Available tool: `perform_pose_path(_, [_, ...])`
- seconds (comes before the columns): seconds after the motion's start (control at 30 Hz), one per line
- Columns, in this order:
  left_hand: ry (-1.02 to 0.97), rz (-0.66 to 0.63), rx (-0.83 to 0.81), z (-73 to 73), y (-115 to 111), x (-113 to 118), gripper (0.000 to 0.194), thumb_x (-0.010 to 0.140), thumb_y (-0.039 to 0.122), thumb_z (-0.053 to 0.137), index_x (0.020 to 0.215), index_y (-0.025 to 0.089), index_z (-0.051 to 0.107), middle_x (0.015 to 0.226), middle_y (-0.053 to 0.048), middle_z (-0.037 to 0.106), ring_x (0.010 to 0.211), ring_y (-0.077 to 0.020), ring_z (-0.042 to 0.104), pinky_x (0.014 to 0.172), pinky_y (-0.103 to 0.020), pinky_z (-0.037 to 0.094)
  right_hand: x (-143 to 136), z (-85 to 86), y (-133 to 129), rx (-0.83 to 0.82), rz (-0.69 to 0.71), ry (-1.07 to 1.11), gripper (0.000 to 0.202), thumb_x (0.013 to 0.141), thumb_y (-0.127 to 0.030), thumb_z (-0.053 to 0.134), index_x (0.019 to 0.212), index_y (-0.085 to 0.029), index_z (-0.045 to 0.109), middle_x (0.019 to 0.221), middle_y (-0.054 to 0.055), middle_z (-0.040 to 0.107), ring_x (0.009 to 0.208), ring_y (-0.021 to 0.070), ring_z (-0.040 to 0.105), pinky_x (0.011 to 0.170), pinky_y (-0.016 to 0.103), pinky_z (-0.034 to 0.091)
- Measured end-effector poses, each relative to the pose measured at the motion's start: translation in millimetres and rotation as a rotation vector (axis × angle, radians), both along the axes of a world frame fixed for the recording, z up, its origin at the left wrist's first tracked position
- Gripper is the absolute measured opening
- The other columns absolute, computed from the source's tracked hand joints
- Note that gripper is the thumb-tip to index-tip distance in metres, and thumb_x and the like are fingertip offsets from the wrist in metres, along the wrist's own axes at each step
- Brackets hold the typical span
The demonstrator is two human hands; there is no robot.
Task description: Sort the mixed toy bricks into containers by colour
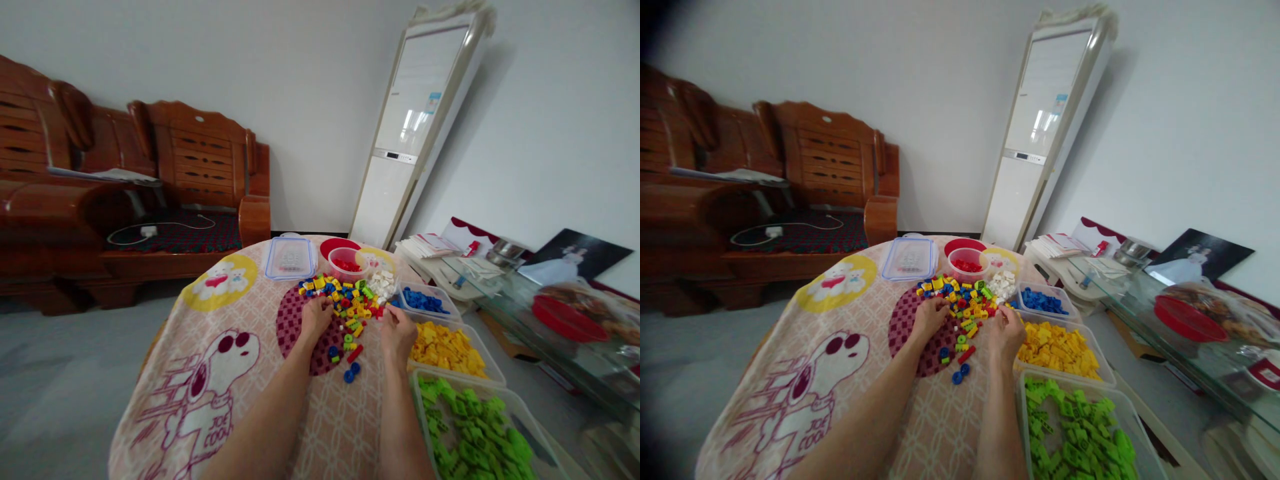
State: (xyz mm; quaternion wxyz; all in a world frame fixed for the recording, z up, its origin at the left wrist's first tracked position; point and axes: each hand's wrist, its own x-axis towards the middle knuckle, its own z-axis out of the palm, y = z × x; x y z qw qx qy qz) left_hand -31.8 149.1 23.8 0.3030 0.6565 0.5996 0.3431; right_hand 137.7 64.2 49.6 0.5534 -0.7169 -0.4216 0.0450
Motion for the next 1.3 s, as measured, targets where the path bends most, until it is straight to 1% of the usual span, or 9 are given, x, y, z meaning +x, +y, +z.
perform_pose_path(0.07, [-0.004, 0.004, 0.001, 1.0, -1, 0, 0.019, 0.083, 0.018, 0.056, 0.088, 0.017, 0.074, 0.071, -0.002, 0.072, 0.073, -0.0147, 0.066, 0.069, -0.021, 0.042, -6, -0.2, -1, -0.026, 0.147, -0.034, 0.036, 0.080, -0.040, 0.049, 0.088, -0.015, 0.073, 0.080, 0.009, 0.073, 0.074, 0.0211, 0.066, 0.069, 0.029, 0.050])
perform_pose_path(0.17, [-0.010, 0.009, -0.005, 1.3, 0, 0, 0.019, 0.083, 0.019, 0.056, 0.087, 0.017, 0.074, 0.070, -0.003, 0.072, 0.073, -0.0151, 0.066, 0.068, -0.021, 0.042, -10, 0.2, -4, -0.226, 0.362, -0.111, 0.027, 0.079, -0.039, 0.054, 0.073, -0.019, 0.071, 0.068, 0.004, 0.069, 0.066, 0.0175, 0.063, 0.062, 0.025, 0.046])
perform_pose_path(0.33, [-0.027, 0.019, -0.004, -1.8, 2, 2, 0.018, 0.082, 0.019, 0.056, 0.086, 0.017, 0.074, 0.071, -0.002, 0.072, 0.072, -0.0144, 0.066, 0.068, -0.021, 0.043, -6, -3.7, -13, -0.547, 0.485, -0.218, 0.017, 0.071, -0.036, 0.066, 0.060, -0.023, 0.067, 0.062, 0.001, 0.066, 0.064, 0.0156, 0.062, 0.057, 0.023, 0.041])
perform_pose_path(0.6, [-0.050, 0.021, -0.011, -3.6, 5, 4, 0.018, 0.082, 0.019, 0.056, 0.086, 0.017, 0.073, 0.069, -0.002, 0.072, 0.070, -0.0142, 0.067, 0.069, -0.021, 0.045, -13, 3.4, -13, -0.596, 0.576, 0.075, 0.015, 0.080, -0.029, 0.054, 0.080, -0.020, 0.066, 0.058, -0.002, 0.062, 0.048, 0.0127, 0.058, 0.048, 0.022, 0.042])
perform_pose_path(0.7, [-0.054, 0.019, -0.018, -2.8, 5, 4, 0.018, 0.082, 0.019, 0.056, 0.087, 0.018, 0.073, 0.068, -0.001, 0.072, 0.069, -0.0139, 0.067, 0.070, -0.021, 0.046, -18, 9.4, -14, -0.602, 0.600, 0.115, 0.014, 0.080, -0.028, 0.054, 0.078, -0.019, 0.064, 0.056, -0.002, 0.061, 0.047, 0.0128, 0.059, 0.047, 0.022, 0.041])
perform_pose_path(0.87, [-0.064, 0.014, -0.024, -4.7, 5, 3, 0.019, 0.082, 0.019, 0.055, 0.086, 0.018, 0.073, 0.063, 0.000, 0.070, 0.066, -0.0134, 0.066, 0.069, -0.021, 0.046, -19, 18.4, -24, -0.794, 0.583, -0.228, 0.025, 0.073, -0.041, 0.068, 0.062, -0.019, 0.061, 0.052, 0.001, 0.061, 0.050, 0.0148, 0.059, 0.050, 0.024, 0.038])
perform_pose_path(1.0, [-0.058, 0.013, -0.011, -5.6, 6, 4, 0.018, 0.082, 0.018, 0.055, 0.085, 0.018, 0.073, 0.064, -0.001, 0.070, 0.068, -0.0139, 0.067, 0.070, -0.021, 0.046, -26, 25.6, -33, -0.862, 0.567, -0.444, 0.023, 0.064, -0.041, 0.077, 0.069, -0.021, 0.066, 0.061, 0.004, 0.066, 0.063, 0.0183, 0.063, 0.055, 0.026, 0.037])
perform_pose_path(1.17, [-0.041, 0.013, -0.008, -5.3, 7, 4, 0.017, 0.080, 0.017, 0.057, 0.083, 0.018, 0.073, 0.070, -0.001, 0.072, 0.072, -0.0143, 0.067, 0.070, -0.021, 0.046, -50, 26.5, -37, -0.946, 0.583, -0.586, 0.024, 0.057, -0.028, 0.080, 0.075, -0.020, 0.067, 0.076, 0.005, 0.071, 0.068, 0.0172, 0.063, 0.054, 0.025, 0.032])
perform_pose_path(1.3, [-0.053, 0.010, -0.012, -4.7, 6, 3, 0.017, 0.082, 0.018, 0.057, 0.084, 0.018, 0.073, 0.072, -0.002, 0.073, 0.072, -0.0138, 0.067, 0.068, -0.021, 0.045, -59, 21.5, -33, -0.835, 0.529, -0.640, 0.020, 0.063, -0.016, 0.073, 0.082, -0.018, 0.067, 0.087, 0.008, 0.072, 0.078, 0.0186, 0.065, 0.059, 0.025, 0.034])
